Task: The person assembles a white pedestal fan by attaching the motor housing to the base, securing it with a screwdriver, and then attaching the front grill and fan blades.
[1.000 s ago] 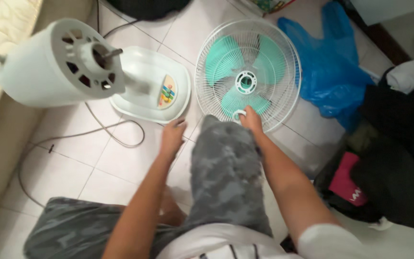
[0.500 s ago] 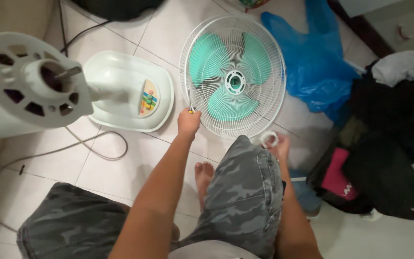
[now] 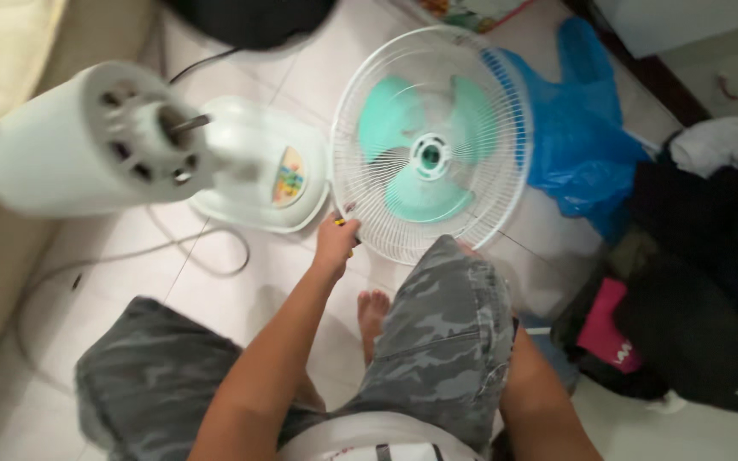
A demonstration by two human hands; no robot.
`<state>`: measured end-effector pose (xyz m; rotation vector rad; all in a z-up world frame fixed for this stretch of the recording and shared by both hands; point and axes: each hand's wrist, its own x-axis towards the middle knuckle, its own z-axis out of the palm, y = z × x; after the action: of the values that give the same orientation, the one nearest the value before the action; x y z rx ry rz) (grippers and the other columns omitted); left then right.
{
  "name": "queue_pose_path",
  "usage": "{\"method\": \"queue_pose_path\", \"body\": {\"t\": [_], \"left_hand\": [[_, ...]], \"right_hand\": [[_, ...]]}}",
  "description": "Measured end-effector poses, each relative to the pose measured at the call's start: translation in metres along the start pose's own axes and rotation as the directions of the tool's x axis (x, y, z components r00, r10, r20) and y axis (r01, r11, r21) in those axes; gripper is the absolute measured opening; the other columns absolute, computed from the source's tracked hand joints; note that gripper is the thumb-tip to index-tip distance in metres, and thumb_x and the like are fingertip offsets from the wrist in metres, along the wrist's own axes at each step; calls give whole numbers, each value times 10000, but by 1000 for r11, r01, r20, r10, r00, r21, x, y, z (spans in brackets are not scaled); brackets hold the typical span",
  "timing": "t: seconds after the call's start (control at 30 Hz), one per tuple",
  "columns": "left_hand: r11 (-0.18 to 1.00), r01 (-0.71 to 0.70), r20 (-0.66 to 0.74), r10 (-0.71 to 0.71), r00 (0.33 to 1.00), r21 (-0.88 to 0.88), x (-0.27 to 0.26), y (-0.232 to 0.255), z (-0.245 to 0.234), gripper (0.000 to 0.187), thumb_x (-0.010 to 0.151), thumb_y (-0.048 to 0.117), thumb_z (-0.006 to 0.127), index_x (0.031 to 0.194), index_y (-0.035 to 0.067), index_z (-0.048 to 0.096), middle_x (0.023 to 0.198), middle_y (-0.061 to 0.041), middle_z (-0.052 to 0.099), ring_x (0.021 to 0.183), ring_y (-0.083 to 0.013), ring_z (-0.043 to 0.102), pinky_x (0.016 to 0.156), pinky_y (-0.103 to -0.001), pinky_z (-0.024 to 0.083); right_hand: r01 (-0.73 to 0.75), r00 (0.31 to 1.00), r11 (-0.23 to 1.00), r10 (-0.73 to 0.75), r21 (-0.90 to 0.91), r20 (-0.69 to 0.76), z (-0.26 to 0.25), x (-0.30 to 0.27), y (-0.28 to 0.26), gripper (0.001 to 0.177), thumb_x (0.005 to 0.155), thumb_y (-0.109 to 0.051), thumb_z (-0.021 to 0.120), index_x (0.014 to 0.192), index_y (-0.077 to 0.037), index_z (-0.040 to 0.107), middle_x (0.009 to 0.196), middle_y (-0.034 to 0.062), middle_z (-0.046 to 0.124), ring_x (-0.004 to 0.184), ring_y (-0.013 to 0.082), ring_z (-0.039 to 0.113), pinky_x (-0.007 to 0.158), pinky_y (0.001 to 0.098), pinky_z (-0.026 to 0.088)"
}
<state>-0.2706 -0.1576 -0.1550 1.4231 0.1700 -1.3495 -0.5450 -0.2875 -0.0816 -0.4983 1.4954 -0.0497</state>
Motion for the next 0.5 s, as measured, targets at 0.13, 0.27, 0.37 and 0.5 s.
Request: {"method": "queue_pose_path", "body": {"t": [0.13,0.27,0.37,0.5], "left_hand": [[999,47,39,-46,998,-25,-46,0,-5,549,861,203,704,1393,105,613,763,4,617,646,-103,580,611,-282,562],[972,-65,22,62,998,224,-111,7,1,505,892,311,749,1314,52,651,780,-41,677,641,-136,614,607,-309,528],[981,-79,-185,112,976,177,-151,24,-6,409,980,327,704,1236,9,686,798,-62,692,664,-141,610,630,-312,512],[988,-124,-443,71,894,-91,-208,78,-35,342,1018,276,642,1240,22,703,848,-35,674,702,-117,616,633,-277,519]], "right_hand": [[175,984,930,-178,-324,21,-32,7,-17,504,1020,-339,452,1489,-156,476,1416,21,594,1139,106,639,791,311,494],[362,929,932,-362,-11,-78,-66,-30,-58,479,1024,-237,486,1482,-100,474,1443,40,594,1181,126,661,851,330,559],[441,896,897,-438,28,-68,-76,-88,-95,466,1032,-170,503,1479,-40,493,1394,115,615,1154,184,667,890,324,588],[537,843,838,-535,-92,47,-58,-168,-143,441,1104,-169,504,1503,19,521,1364,178,656,1051,216,626,757,313,504]]}}
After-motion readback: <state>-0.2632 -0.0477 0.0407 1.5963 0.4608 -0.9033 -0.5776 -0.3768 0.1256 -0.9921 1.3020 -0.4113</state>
